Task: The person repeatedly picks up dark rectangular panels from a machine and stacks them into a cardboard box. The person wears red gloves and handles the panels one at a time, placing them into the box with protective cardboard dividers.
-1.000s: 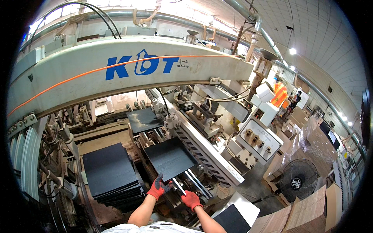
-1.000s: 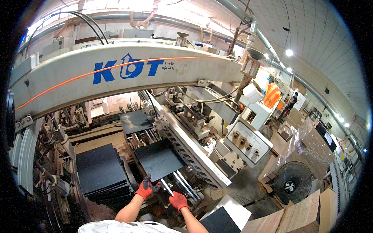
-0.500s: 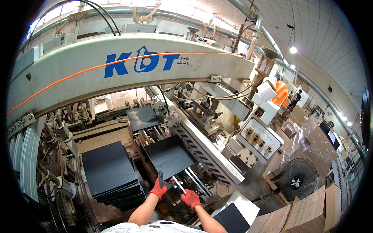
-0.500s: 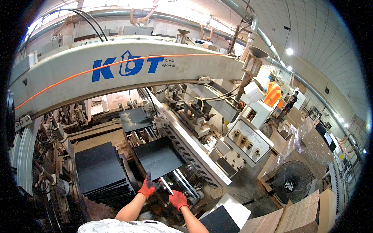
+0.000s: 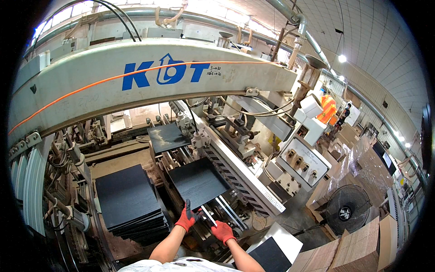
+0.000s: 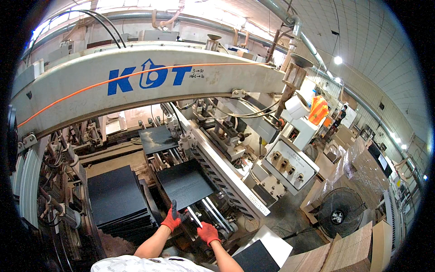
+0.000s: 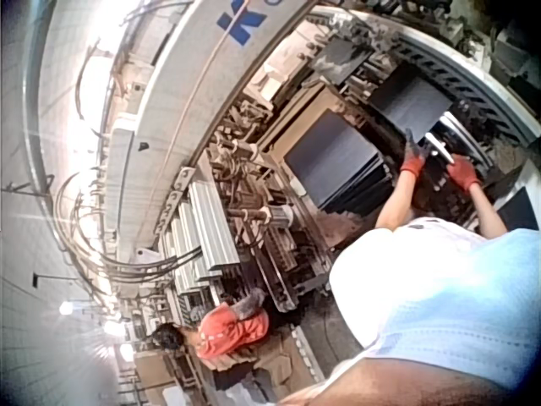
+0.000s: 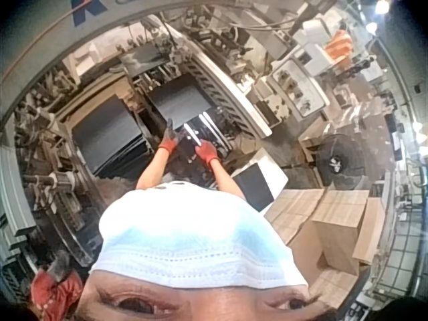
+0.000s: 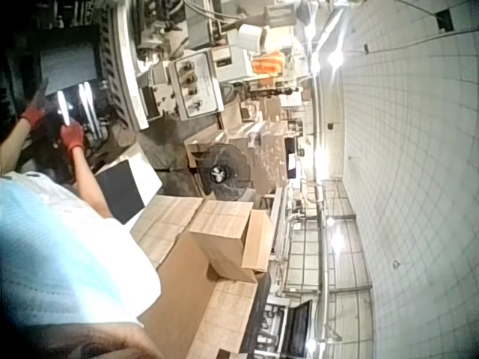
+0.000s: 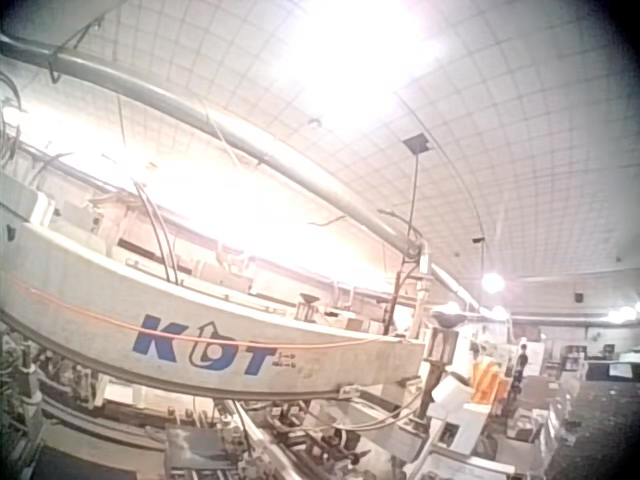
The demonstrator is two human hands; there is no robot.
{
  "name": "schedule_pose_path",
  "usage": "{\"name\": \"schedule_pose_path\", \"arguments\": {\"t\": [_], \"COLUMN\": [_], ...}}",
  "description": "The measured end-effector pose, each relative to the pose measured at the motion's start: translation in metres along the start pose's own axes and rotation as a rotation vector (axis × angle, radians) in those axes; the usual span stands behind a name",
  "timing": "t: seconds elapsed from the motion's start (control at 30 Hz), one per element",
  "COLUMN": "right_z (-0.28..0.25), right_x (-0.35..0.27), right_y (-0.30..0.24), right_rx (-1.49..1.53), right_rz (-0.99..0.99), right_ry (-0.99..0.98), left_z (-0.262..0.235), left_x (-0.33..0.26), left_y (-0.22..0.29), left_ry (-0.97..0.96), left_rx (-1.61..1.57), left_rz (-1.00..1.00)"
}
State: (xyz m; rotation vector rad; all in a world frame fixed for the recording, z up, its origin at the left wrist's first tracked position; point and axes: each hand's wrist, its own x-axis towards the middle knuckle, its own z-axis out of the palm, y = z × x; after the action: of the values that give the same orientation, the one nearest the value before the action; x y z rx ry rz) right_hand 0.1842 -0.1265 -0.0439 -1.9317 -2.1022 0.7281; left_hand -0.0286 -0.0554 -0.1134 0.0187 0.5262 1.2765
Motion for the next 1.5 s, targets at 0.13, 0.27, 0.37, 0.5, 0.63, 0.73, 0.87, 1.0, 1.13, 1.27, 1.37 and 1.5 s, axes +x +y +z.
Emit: {"name": "schedule_pose_path", "arguments": {"t": [0.13, 0.27, 0.37, 0.5, 0.63, 0.73, 0.87, 1.0, 1.13, 1.27, 1.37, 1.5], "right_z": [0.000, 0.001, 0.004, 0.007, 0.005, 0.007, 0.002, 0.003, 0.006, 0.006, 0.005, 0.004], "right_x": [-0.001, 0.000, 0.002, 0.003, 0.000, 0.001, -0.001, 0.000, 0.002, 0.002, 0.001, 0.002], "right_y": [0.006, 0.002, 0.002, 0.012, 0.006, 0.010, 0.004, 0.004, 0.009, 0.009, 0.008, 0.007], "right_rx": [-0.004, 0.010, -0.001, -0.014, 0.005, -0.001, 0.017, 0.010, -0.002, -0.011, 0.008, -0.002], "right_rz": [0.035, 0.012, -0.008, 0.014, -0.009, -0.011, -0.006, -0.009, -0.005, -0.004, -0.010, 0.007], "right_ry": [-0.006, -0.001, 0.010, 0.024, 0.034, 0.042, 0.025, 0.027, 0.031, 0.018, 0.015, 0.011], "left_z": [0.015, 0.004, -0.006, -0.003, -0.016, -0.016, -0.017, -0.017, -0.010, -0.008, -0.008, -0.008], "left_x": [-0.011, -0.008, -0.001, -0.002, 0.002, 0.003, 0.003, 0.003, -0.001, -0.002, -0.001, 0.002], "left_y": [-0.005, 0.001, 0.003, -0.003, 0.002, 0.000, 0.004, 0.007, 0.007, 0.007, 0.007, 0.005], "left_ry": [0.074, 0.068, 0.072, 0.034, 0.031, 0.037, 0.049, 0.038, 0.046, 0.029, 0.030, 0.042], "left_rx": [0.052, 0.082, 0.102, 0.137, 0.155, 0.149, 0.132, 0.136, 0.127, 0.165, 0.154, 0.155], "left_rz": [0.029, 0.033, 0.035, 0.038, 0.031, -0.001, -0.030, -0.018, -0.023, -0.017, -0.032, -0.014]}}
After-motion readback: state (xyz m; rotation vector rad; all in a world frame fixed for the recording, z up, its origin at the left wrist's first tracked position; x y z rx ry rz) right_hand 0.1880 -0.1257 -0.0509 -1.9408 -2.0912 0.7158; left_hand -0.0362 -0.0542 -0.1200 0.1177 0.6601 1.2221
